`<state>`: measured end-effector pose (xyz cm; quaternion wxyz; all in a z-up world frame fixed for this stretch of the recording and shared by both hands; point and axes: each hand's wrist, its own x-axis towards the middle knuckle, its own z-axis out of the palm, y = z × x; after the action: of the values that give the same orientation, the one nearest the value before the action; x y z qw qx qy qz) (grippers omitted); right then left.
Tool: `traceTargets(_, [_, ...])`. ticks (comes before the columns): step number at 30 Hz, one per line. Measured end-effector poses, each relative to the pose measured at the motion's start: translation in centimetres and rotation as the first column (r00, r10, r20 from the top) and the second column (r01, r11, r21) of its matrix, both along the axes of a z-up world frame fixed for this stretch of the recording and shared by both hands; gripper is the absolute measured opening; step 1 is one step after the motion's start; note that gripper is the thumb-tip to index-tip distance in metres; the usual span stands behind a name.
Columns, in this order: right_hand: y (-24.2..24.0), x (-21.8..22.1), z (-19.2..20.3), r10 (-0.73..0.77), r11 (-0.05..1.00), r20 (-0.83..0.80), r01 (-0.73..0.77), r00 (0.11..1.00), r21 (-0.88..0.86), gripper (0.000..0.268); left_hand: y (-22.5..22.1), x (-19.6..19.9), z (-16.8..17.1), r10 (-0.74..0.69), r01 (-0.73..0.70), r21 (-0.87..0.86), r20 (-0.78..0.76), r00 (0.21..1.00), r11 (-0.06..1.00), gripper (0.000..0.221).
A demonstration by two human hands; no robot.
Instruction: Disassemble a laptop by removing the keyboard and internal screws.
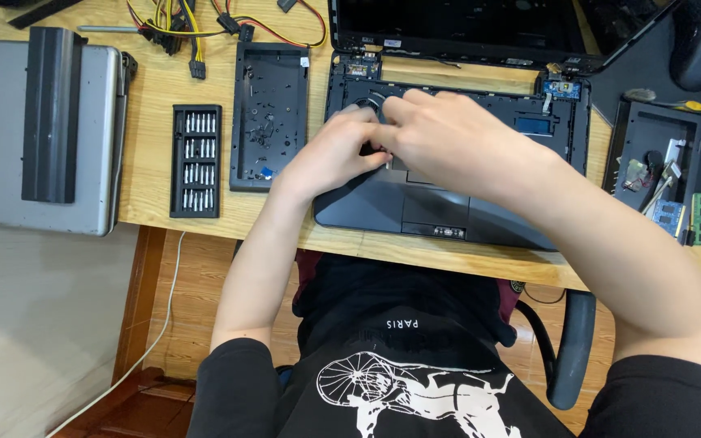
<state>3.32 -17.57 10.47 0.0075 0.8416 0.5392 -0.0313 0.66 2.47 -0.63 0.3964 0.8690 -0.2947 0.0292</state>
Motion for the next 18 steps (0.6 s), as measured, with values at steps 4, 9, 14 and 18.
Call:
traceTargets(4, [-2.5,0.5,1.4,0.027,0.989,-0.027,-0.023,0.999,0.149,0.018,-0.3,-0.5,0.5,0.042,-0.045,-0.035,-0.098,0.994,0.998,0.016])
traceTargets(9, [-9.4,0.2,2.7,-0.133,0.930,-0.260,0.211,0.956,0.300,0.022,-0.6,-0.8,-0.1,0.052,-0.052,-0.004,0.005,0.999,0.999,0.009])
traceTargets(14, [-17.2,-2.5,-2.0,-0.394,0.750,-0.372,0.528,0.840,0.399,0.028,-1.4,-1.3,-0.2,0.068,-0.093,0.143,0.173,0.983,0.985,0.015])
traceTargets(18, [-19.4,-6.9,-6.5,-0.403,0.491,-0.674,0.768,0.619,0.412,0.024,-1.3,-1.5,0.0,0.087,-0.146,0.227,0.252,0.964,0.963,0.022])
